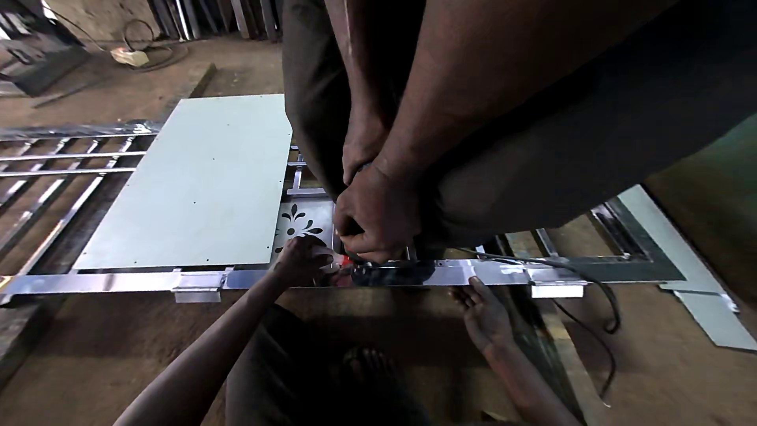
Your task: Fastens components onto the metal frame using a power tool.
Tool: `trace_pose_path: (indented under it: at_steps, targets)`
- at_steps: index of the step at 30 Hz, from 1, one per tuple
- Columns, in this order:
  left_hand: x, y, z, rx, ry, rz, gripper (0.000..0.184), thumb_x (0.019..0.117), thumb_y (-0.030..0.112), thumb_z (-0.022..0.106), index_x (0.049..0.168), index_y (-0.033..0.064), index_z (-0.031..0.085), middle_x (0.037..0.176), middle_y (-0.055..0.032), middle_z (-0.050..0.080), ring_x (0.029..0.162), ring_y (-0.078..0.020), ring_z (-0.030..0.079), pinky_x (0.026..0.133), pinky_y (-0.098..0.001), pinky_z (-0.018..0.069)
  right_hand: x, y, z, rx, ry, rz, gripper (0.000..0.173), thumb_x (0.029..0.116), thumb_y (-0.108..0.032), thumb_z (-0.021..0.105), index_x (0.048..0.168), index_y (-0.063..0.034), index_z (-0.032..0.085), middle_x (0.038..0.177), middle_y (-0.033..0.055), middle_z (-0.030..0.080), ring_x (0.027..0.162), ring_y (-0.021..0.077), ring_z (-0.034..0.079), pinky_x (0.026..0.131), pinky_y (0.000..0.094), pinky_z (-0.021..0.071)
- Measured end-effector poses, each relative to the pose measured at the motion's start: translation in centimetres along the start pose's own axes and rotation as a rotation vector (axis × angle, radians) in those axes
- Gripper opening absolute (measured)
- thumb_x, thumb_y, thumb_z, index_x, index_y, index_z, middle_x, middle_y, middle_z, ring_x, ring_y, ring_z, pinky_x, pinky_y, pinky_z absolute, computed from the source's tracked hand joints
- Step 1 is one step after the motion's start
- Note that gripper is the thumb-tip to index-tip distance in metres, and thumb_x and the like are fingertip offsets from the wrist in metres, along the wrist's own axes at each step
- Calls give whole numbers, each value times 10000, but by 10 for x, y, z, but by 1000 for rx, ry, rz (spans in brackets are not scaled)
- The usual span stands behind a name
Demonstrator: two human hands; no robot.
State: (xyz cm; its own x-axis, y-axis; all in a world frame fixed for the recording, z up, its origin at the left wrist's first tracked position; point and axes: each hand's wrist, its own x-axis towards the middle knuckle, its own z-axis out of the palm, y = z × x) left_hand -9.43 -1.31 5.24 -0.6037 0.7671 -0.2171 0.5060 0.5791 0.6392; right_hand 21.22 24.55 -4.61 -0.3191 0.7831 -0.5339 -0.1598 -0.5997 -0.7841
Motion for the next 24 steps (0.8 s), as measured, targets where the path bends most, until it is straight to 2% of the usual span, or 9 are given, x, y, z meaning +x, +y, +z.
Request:
trace_pose_path:
  at_steps: [7,14,19,24]
  targets:
    - [1,0,1,-6,-13,-10,261,909,283,787,1053,73,732,859,-91,701,796,-228,666,790,-483,549,0,-1,0,12,3,1,223,1050,-191,549,1102,11,630,906,138,711,780,224,717,713,359,620]
    - [0,2,2,-8,-7,-38,270,909,264,784,1096,76,732,920,-104,718,859,-245,683,834,-498,550,1,-1,0,18,2,6,221,1049,-183,552,1096,18,630,889,143,713,768,226,719,702,357,620]
    - [-2,2,4,-11,14,-23,271,904,263,790,1085,68,733,858,-106,714,785,-249,685,776,-500,560,1,0,0,13,-6,-3,232,1061,-194,528,1119,13,615,909,142,710,782,220,718,713,358,619]
    - [-1,1,3,-11,-5,-27,262,913,263,781,1083,69,734,865,-96,712,795,-232,676,789,-484,551,1,-1,0,20,-10,-4,229,1058,-188,534,1095,17,628,901,147,717,785,220,720,714,356,619]
